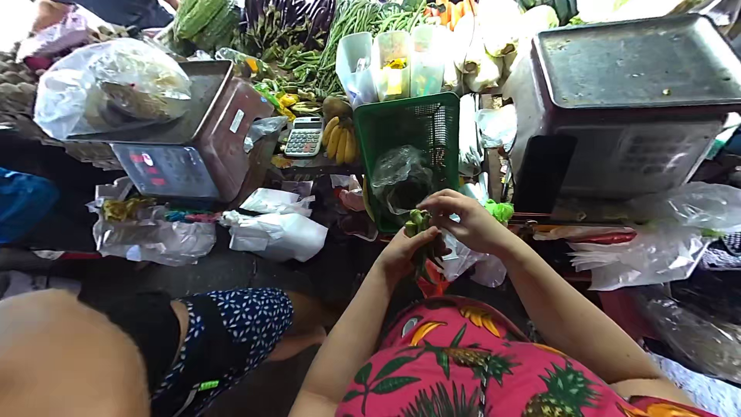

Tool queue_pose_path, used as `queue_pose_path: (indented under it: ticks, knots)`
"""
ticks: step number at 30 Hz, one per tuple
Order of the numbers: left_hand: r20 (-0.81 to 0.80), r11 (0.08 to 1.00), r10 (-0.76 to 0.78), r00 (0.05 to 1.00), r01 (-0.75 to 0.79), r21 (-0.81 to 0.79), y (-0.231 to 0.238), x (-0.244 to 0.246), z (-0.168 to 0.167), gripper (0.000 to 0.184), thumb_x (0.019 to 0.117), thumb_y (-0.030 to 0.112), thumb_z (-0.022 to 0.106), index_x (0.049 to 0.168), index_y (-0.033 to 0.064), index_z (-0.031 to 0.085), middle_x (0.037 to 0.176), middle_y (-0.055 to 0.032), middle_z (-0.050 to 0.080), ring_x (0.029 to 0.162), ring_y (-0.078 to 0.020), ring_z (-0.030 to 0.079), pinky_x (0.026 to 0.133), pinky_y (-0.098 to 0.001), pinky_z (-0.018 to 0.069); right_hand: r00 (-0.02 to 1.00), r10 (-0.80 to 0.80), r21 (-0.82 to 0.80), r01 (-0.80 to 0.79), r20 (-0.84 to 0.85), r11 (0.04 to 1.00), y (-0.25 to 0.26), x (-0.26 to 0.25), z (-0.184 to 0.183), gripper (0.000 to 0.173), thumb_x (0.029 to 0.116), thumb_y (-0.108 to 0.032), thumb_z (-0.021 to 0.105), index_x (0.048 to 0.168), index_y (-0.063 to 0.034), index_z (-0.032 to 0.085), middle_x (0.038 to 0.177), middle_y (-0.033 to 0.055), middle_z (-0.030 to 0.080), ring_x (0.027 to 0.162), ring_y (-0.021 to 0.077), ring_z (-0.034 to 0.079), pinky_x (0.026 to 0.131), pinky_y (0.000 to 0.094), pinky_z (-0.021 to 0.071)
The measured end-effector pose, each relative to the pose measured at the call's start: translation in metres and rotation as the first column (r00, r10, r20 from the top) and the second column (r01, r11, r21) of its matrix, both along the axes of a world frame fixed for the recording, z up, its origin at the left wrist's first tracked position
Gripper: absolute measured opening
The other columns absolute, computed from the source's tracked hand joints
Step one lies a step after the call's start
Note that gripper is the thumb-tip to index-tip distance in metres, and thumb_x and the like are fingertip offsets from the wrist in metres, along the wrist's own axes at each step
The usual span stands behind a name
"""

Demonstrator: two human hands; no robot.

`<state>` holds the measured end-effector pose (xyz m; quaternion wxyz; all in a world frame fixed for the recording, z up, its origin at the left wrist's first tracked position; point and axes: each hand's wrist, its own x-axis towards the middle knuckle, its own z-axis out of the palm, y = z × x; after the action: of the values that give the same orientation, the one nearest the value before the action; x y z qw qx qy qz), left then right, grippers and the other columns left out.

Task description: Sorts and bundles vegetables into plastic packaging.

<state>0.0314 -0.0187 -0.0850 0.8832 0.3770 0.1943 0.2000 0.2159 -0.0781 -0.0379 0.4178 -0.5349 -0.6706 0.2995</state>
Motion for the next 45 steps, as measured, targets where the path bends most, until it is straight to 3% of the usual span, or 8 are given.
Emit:
queue_pose_path:
  ticks: [4,11,16,22,28,36,41,45]
  knots:
    - [-0.110,0.989,-0.049,0.993,0.064,0.132,-0.013,0.022,0.006,0.039,0.0842,0.007,0.077,0.117,0.0025,0.058,0.093,-0.0042,0.072,0.085,-0.0158,0.071,0.083,-0.0368,0.0616,0.995,0.017,-0.088,-0.025,-0.096,0.996,-0.010,0.008,-0.008,0.041,0.1068,-0.033,0.052,0.140,-0.0119,0.063,0.146,0.0051,0.058,0.133,0.0145,0.056,0.112,0.0389,0.0469]
    - [-0.102,0.959,0.028,0.994,0.002,0.282,-0.025,0.051,0.016,0.054,0.0673,-0.008,0.081,0.116,0.0023,0.059,0.097,-0.0034,0.075,0.089,-0.0126,0.072,0.081,-0.0318,0.0618,0.998,0.054,-0.008,-0.054,-0.012,0.998,-0.031,0.025,-0.018,0.034,0.1075,-0.031,0.051,0.124,-0.0067,0.068,0.119,0.0084,0.069,0.111,0.0126,0.065,0.100,0.0338,0.0522]
    - [-0.234,0.925,0.005,0.972,0.084,0.370,-0.030,0.070,0.024,0.138,0.0529,0.000,0.089,0.161,0.0069,0.004,0.138,-0.0105,0.055,0.114,-0.0145,0.065,0.094,-0.0324,0.0586,0.997,0.074,-0.039,-0.076,-0.035,0.996,-0.042,0.039,-0.011,0.033,0.1047,-0.027,0.057,0.124,-0.0001,0.061,0.114,0.0153,0.066,0.110,0.0204,0.063,0.100,0.0378,0.0499]
    - [-0.359,0.825,-0.130,0.924,0.302,0.478,-0.046,0.077,0.048,0.030,0.0768,0.000,0.079,0.105,0.0038,0.070,0.094,-0.0007,0.075,0.087,-0.0094,0.072,0.083,-0.0302,0.0617,0.998,0.015,0.093,-0.009,-0.065,0.996,-0.065,0.048,-0.004,0.031,0.1045,-0.022,0.057,0.122,0.0031,0.060,0.113,0.0174,0.066,0.109,0.0228,0.063,0.100,0.0369,0.0508]
    - [-0.441,0.582,0.027,0.897,0.344,0.737,-0.067,0.092,0.044,0.019,0.0803,0.016,0.082,0.096,0.0110,0.073,0.085,0.0068,0.073,0.079,-0.0016,0.069,0.076,-0.0271,0.0597,0.995,0.004,0.102,0.006,-0.096,0.995,-0.094,0.075,0.005,0.033,0.1059,-0.033,0.052,0.118,-0.0066,0.067,0.119,0.0076,0.067,0.121,0.0216,0.055,0.109,0.0472,0.0387]
    - [-0.365,0.431,0.366,0.856,0.192,0.882,-0.075,0.072,0.036,0.021,0.0799,0.019,0.077,0.098,0.0100,0.072,0.087,0.0062,0.071,0.080,0.0002,0.067,0.077,-0.0234,0.0580,0.815,-0.571,-0.022,0.572,-0.098,0.820,-0.154,0.173,0.005,0.012,0.0971,-0.018,0.064,0.102,-0.0093,0.071,0.083,0.0002,0.070,0.069,0.0078,0.066,0.065,0.0297,0.0590]
    - [-0.365,0.436,0.471,0.803,0.148,0.888,-0.086,0.054,0.015,0.022,0.0762,0.016,0.077,0.095,0.0067,0.071,0.085,0.0048,0.072,0.080,0.0005,0.068,0.076,-0.0234,0.0587,0.976,-0.073,-0.606,0.186,0.206,0.773,-0.165,0.172,-0.043,0.034,0.1049,-0.016,0.046,0.124,-0.0025,0.071,0.119,0.0190,0.071,0.114,0.0308,0.067,0.104,0.0532,0.0483]
    - [-0.409,0.460,0.445,0.796,0.189,0.868,-0.105,0.061,0.006,0.022,0.0765,0.018,0.077,0.095,0.0075,0.071,0.085,0.0057,0.071,0.079,0.0007,0.067,0.076,-0.0226,0.0576,0.977,-0.152,-0.634,0.214,0.152,0.743,-0.142,0.151,-0.136,0.034,0.1054,-0.012,0.047,0.132,-0.0003,0.064,0.132,0.0217,0.065,0.127,0.0336,0.060,0.112,0.0515,0.0437]
